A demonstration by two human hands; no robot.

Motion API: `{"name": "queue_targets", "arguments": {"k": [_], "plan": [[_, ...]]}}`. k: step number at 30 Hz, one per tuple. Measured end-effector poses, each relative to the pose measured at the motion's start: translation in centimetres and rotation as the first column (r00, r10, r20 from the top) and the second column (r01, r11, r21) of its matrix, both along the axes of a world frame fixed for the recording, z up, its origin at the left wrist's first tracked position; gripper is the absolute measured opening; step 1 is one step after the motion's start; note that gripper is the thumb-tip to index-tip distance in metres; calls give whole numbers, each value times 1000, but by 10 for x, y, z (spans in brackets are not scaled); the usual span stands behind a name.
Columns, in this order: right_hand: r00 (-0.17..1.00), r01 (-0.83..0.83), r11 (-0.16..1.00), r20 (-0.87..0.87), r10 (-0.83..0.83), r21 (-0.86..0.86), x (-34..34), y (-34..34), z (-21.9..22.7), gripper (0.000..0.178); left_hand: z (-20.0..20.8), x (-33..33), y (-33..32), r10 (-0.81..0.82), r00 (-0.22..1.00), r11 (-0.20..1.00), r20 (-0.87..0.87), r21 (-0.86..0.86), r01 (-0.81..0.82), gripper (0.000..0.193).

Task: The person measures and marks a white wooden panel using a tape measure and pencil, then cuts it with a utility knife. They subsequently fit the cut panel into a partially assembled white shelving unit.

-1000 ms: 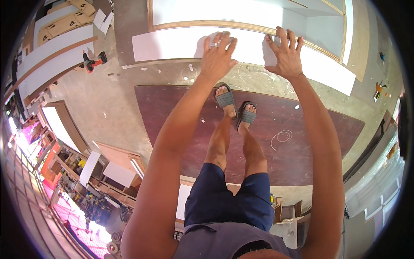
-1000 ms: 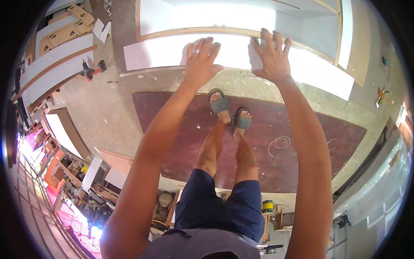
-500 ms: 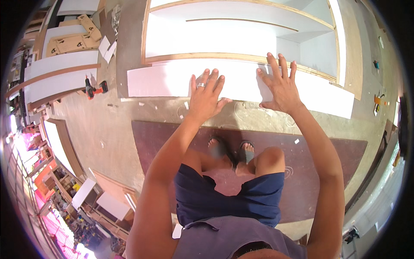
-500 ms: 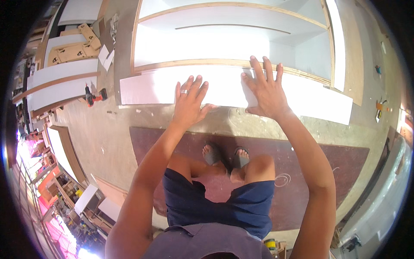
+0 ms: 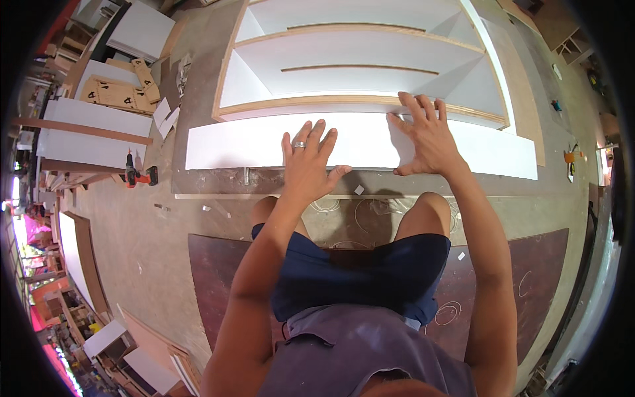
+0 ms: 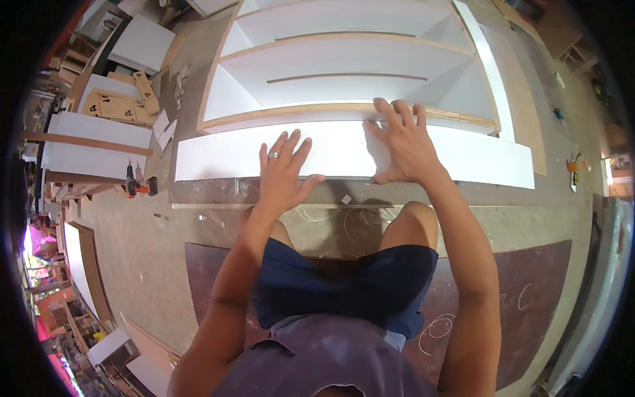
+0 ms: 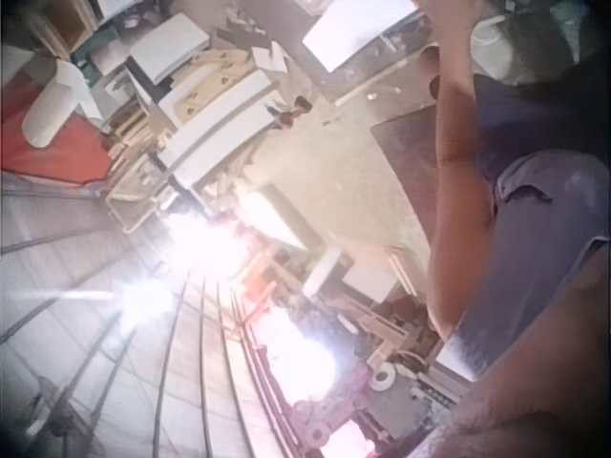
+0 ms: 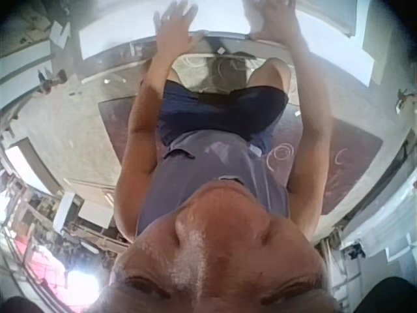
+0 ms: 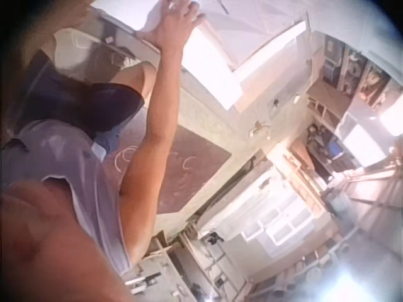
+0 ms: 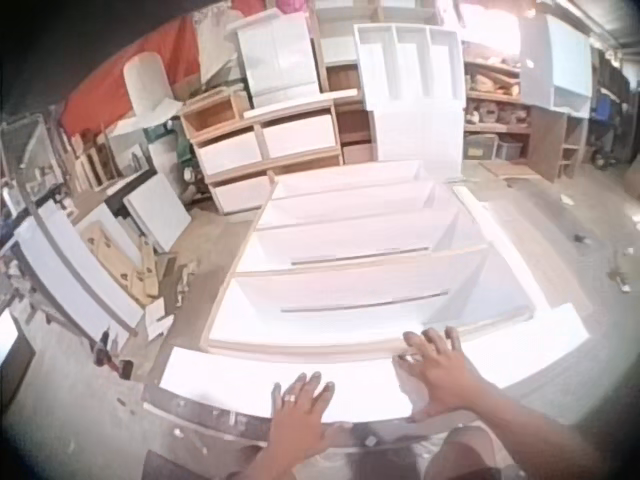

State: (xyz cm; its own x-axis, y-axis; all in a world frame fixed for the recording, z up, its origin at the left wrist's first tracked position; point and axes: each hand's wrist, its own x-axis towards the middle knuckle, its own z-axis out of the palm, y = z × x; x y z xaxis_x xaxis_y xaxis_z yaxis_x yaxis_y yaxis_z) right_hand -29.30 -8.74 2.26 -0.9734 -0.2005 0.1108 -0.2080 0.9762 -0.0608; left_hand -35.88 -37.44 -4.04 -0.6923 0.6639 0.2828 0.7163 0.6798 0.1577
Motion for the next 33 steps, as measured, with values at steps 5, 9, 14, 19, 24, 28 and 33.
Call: {"name": "queue_targets", "arguments": {"k": [5,9,14,19,24,28,33], "plan": [[999,27,999,21,-27,37,3,-9,7,102,3,1,-2,24,999,1000,40,15,-25,79],[997,60,995,50,-65,81,5,-12,4,104,0,-2,-6,-10,999,998,35,56,8,74],[991,58,994,113,-69,96,4,-17,6,104,2,-11,-8,-174,984,984,47,44,172,64],[991,62,993,115,-73,100,3,-22,8,105,3,-10,-8,-164,986,984,18,70,163,62],[974,109,983,184,-135,146,1,-23,5,112,3,-9,-6,-157,987,987,20,52,155,64],[976,110,987,177,-129,116,3,-21,1,121,4,-9,-1,-132,986,991,97,32,130,66],[993,90,993,74,-96,82,7,-18,-10,115,5,-12,3,-123,985,985,118,-109,136,73]]}}
